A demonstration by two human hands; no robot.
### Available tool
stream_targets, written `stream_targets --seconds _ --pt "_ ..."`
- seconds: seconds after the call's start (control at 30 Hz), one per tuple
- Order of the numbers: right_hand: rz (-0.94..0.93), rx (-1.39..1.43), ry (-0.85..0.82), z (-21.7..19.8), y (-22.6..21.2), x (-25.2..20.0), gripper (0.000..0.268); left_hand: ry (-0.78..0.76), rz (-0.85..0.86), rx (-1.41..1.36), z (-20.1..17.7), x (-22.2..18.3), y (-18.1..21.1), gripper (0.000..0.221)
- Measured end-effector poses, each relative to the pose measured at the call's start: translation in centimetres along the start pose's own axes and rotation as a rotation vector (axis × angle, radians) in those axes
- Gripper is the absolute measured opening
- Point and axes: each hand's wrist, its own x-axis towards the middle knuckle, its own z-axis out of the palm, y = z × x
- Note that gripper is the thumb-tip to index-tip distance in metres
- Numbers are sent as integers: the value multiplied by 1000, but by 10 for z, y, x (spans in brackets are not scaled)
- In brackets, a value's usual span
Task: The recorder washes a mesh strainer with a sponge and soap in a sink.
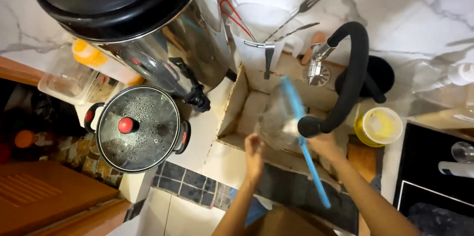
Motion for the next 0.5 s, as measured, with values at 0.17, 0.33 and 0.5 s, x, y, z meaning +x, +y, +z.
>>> stream_targets --seconds 0.17,0.33,0.5 --pt "-345 -902 321 -26 34 -45 47 53 -919 -598 38 24 92 86" --pt "245 -89 265 -18 98 -60 64 -114 -558 -859 47 36 105 79" --pt "497 -330 266 -8 -41 -54 57 31 -210 -577 46 45 77 51"
